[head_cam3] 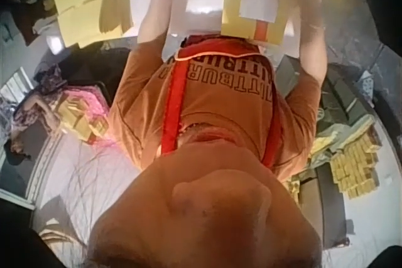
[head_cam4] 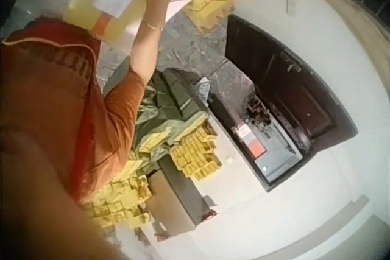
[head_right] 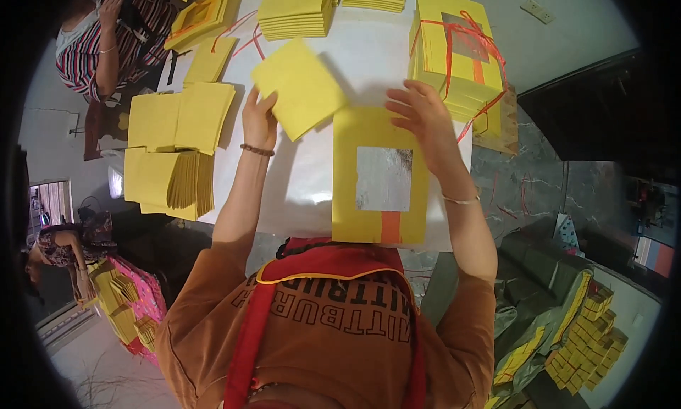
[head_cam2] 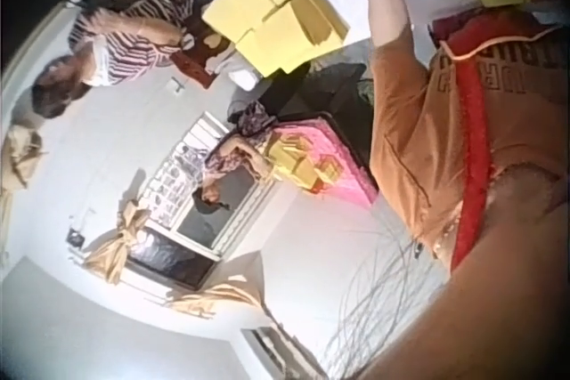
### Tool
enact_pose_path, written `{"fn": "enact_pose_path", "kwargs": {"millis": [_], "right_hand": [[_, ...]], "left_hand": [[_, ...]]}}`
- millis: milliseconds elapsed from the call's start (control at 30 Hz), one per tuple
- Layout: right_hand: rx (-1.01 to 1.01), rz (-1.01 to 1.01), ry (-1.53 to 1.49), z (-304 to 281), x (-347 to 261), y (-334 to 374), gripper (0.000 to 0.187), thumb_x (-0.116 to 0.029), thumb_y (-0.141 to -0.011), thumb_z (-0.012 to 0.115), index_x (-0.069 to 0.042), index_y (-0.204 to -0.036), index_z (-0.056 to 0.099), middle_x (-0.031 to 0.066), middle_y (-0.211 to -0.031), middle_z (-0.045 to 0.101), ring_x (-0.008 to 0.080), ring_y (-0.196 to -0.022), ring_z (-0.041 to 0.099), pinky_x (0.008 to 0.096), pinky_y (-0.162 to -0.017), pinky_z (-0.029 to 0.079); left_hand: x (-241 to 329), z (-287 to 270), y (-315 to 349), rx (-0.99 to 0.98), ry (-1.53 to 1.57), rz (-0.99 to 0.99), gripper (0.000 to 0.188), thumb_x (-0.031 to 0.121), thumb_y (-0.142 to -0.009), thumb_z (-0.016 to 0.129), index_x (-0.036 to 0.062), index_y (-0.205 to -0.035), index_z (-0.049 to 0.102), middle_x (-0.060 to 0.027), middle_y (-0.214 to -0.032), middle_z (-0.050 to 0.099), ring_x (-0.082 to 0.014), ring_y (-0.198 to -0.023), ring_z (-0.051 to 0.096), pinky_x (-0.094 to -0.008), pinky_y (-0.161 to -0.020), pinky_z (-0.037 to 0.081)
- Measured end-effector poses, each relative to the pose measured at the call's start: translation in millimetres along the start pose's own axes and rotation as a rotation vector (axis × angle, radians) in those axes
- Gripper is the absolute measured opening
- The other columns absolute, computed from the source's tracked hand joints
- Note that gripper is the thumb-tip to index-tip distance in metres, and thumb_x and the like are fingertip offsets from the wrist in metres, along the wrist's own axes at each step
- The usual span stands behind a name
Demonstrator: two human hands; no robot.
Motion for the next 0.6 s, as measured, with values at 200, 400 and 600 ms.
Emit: {"fn": "enact_pose_path", "kwargs": {"millis": [200, 400, 600], "right_hand": [[0.232, -0.199, 0.28, -69, 23, 51, 0.023, -0.02, -0.094, 0.049, -0.006, -0.112, 0.053, 0.0063, -0.109, 0.061, 0.0161, -0.102, 0.056, 0.031, -0.087, 0.043], [0.274, -0.233, 0.308, -86, 62, 88, 0.032, -0.02, -0.095, 0.048, -0.007, -0.125, 0.048, 0.0049, -0.125, 0.052, 0.0171, -0.118, 0.045, 0.0318, -0.096, 0.036], [0.113, -0.123, -0.043, -78, 102, 94, 0.055, -0.037, -0.099, 0.029, -0.007, -0.144, 0.019, 0.0124, -0.147, 0.023, 0.0251, -0.135, 0.025, 0.0363, -0.109, 0.022]], "left_hand": [[-72, -113, 31, 0.412, -0.127, -0.068, 0.049, -0.007, -0.078, 0.058, 0.0029, -0.118, 0.031, -0.0127, -0.094, 0.057, -0.0176, -0.071, 0.059, -0.0288, -0.053, 0.049], [-75, -107, 48, 0.524, -0.139, -0.08, 0.05, -0.009, -0.074, 0.062, 0.0067, -0.107, 0.028, -0.0126, -0.092, 0.053, -0.0167, -0.063, 0.055, -0.0276, -0.047, 0.047], [-96, -115, 46, 0.504, 0.104, -0.142, 0.052, -0.009, -0.075, 0.061, 0.0076, -0.109, 0.026, -0.0155, -0.097, 0.052, -0.0205, -0.068, 0.057, -0.0312, -0.05, 0.05]]}}
Point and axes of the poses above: each hand's wrist, its own y-axis away from the middle knuckle, its own z-axis out of the palm, x = y × z, the point moved 7 cm from there along -y, towards the middle knuckle
